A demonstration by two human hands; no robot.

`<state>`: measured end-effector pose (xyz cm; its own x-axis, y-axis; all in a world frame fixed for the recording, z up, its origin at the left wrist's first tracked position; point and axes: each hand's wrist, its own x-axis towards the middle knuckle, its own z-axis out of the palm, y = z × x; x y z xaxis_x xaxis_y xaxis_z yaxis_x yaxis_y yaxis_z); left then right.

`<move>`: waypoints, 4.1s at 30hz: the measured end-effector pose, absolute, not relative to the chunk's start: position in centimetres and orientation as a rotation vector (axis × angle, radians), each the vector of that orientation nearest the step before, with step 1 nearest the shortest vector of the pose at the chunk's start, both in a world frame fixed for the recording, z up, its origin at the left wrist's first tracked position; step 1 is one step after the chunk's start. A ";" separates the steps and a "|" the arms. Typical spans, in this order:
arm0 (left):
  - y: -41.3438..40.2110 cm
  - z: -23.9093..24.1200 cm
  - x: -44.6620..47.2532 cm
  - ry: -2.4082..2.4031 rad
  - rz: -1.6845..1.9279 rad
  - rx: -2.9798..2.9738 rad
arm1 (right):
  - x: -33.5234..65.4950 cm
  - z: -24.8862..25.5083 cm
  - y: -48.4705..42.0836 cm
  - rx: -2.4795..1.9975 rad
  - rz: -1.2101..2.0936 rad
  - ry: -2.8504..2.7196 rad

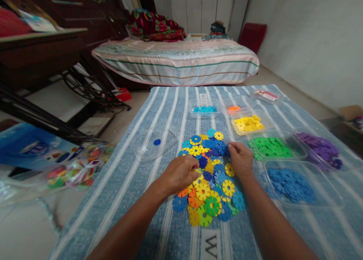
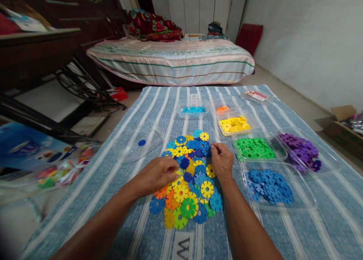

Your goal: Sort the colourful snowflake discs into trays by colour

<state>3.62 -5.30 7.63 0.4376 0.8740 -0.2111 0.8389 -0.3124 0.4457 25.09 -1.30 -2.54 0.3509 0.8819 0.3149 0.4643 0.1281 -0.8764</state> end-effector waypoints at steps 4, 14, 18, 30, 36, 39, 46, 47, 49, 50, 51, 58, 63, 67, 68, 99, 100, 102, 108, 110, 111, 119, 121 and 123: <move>-6.7 6.9 2.9 1.451 0.015 2.257 | 25.2 -2.7 -1.4 -1.503 0.481 -1.276; -6.5 6.1 3.4 1.435 0.061 2.164 | 25.2 -2.7 -1.3 -1.483 0.458 -1.308; -6.5 6.5 3.7 1.404 0.144 2.028 | 25.1 -2.5 -1.3 -1.503 0.453 -1.312; -5.4 4.7 3.0 1.403 0.617 1.543 | 25.0 -2.4 -1.7 -1.483 0.321 -1.419; -5.6 4.1 2.9 1.416 0.755 1.466 | 23.5 0.1 -3.4 -1.122 0.135 -1.775; -5.8 4.3 3.3 1.397 0.777 1.482 | 22.3 1.0 -4.4 -0.979 0.235 -1.925; -5.4 4.1 3.0 1.392 0.831 1.534 | 21.5 2.0 -5.4 -1.051 0.472 -1.903; -5.1 3.9 2.7 1.444 0.864 1.546 | 21.6 2.3 -5.3 -1.096 0.460 -1.880; -4.6 3.5 2.0 1.573 0.930 1.573 | 22.1 3.3 -5.2 -1.207 0.363 -1.848; -4.4 3.2 1.6 1.631 0.964 1.587 | 22.5 3.8 -5.0 -1.268 0.292 -1.847; -4.2 2.9 1.3 1.674 0.999 1.605 | 22.9 4.4 -4.6 -1.329 0.214 -1.854; -3.8 0.6 0.4 1.816 1.207 1.858 | 28.2 8.4 1.1 -1.795 -0.266 -1.811; -3.7 0.2 0.3 1.798 1.254 1.910 | 29.5 8.4 2.4 -2.075 -0.368 -1.619; -3.7 0.1 0.3 1.791 1.268 1.859 | 24.5 6.1 -1.4 -1.532 -0.064 -1.934; -3.7 0.1 0.4 1.787 1.263 1.845 | 22.9 5.5 -2.5 -1.385 0.056 -2.036; -3.8 0.4 0.1 1.694 1.240 1.598 | 12.6 0.5 -7.2 -0.947 -0.033 -2.278; -3.8 0.5 0.1 1.695 1.237 1.591 | 12.7 0.3 -7.1 -0.922 -0.049 -2.278; -3.8 0.6 0.1 1.696 1.229 1.565 | 13.0 0.2 -6.9 -0.886 -0.069 -2.276; -3.8 0.2 0.1 1.671 1.214 1.540 | 17.3 2.4 -5.8 -0.960 -0.120 -2.147; -3.9 0.1 0.1 1.675 1.210 1.559 | 20.7 3.9 -5.2 -1.089 -0.214 -2.045; -3.9 0.1 0.1 1.679 1.201 1.572 | 22.7 4.7 -5.0 -1.175 -0.272 -2.012; -5.0 3.5 -0.9 1.560 0.761 1.867 | 32.8 6.5 -5.5 -1.808 -0.680 -1.727; -5.3 4.3 -1.4 1.517 0.630 1.909 | 31.2 5.4 -6.4 -1.633 -0.542 -1.767; -5.5 4.8 -1.8 1.481 0.535 1.920 | 28.8 4.1 -7.1 -1.482 -0.344 -1.834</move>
